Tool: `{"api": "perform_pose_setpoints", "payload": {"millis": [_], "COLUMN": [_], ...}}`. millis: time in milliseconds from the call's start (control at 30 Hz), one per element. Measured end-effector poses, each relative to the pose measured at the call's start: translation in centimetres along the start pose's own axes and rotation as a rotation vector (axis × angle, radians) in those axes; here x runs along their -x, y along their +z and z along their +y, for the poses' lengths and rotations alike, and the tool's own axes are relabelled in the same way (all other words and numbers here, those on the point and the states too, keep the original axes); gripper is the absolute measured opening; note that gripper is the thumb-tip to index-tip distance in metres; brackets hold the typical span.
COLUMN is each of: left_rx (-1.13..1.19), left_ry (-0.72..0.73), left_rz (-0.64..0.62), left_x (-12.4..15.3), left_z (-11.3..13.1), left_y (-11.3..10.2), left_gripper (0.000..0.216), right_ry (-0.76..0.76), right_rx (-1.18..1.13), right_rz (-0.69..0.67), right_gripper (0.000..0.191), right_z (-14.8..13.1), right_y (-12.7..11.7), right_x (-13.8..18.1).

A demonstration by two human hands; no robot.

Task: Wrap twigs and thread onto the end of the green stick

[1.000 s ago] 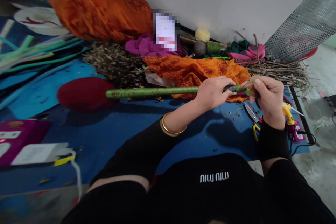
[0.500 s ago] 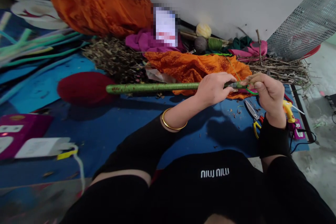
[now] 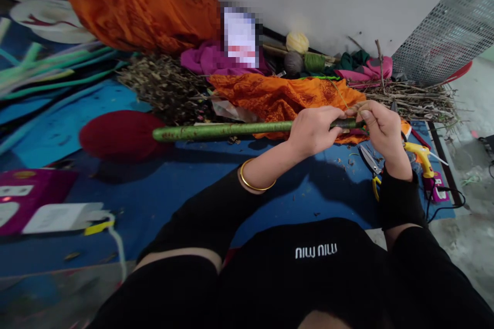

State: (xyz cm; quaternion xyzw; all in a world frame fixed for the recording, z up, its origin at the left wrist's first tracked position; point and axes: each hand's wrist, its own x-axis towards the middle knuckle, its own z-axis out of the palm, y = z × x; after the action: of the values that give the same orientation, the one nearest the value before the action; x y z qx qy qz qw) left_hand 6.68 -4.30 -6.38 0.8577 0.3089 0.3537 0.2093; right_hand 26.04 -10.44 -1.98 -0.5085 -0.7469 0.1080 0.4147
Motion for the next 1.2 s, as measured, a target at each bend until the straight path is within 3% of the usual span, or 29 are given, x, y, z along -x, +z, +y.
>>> {"api": "perform_pose_setpoints", "payload": {"millis": [200,367,600,833,900,1067,1200], "left_rx": [-0.036,-0.051,-0.058,-0.026,-0.039,-0.101,-0.161], "left_ry": [0.084,0.155,0.197,0.183,0.176,0.167,0.210], "left_rz": [0.075,0.088,0.106,0.137,0.153,0.185,0.240], "left_x": [0.2,0.4,0.5,0.4,0.5,0.5,0.5], "left_z": [0.0,-0.3,-0.5,0.0,0.0,0.2,0.3], "left_y": [0.3,0.5,0.6,0.1,0.0,0.0,-0.1], "left_gripper": [0.025,0.034,0.028,0.027,0.027,0.026,0.025], "right_ry": [0.081,0.106,0.155,0.380,0.422,0.455,0.300], "right_rx": [-0.026,-0.034,-0.163,-0.454,-0.484,-0.445,-0.347], "right_rz": [0.042,0.071,0.068,0.201,0.166,-0.093,-0.109], "right_gripper": [0.048,0.051,0.051,0.041,0.042,0.042,0.036], "right_z": [0.0,0.1,-0.1,-0.2,0.0,0.5,-0.4], "right_y": [-0.2,-0.2,0.0,-2.9,-4.2,-6.7,-7.3], "right_x": [-0.1,-0.1,-0.4,-0.2,-0.1,0.6,0.9]}}
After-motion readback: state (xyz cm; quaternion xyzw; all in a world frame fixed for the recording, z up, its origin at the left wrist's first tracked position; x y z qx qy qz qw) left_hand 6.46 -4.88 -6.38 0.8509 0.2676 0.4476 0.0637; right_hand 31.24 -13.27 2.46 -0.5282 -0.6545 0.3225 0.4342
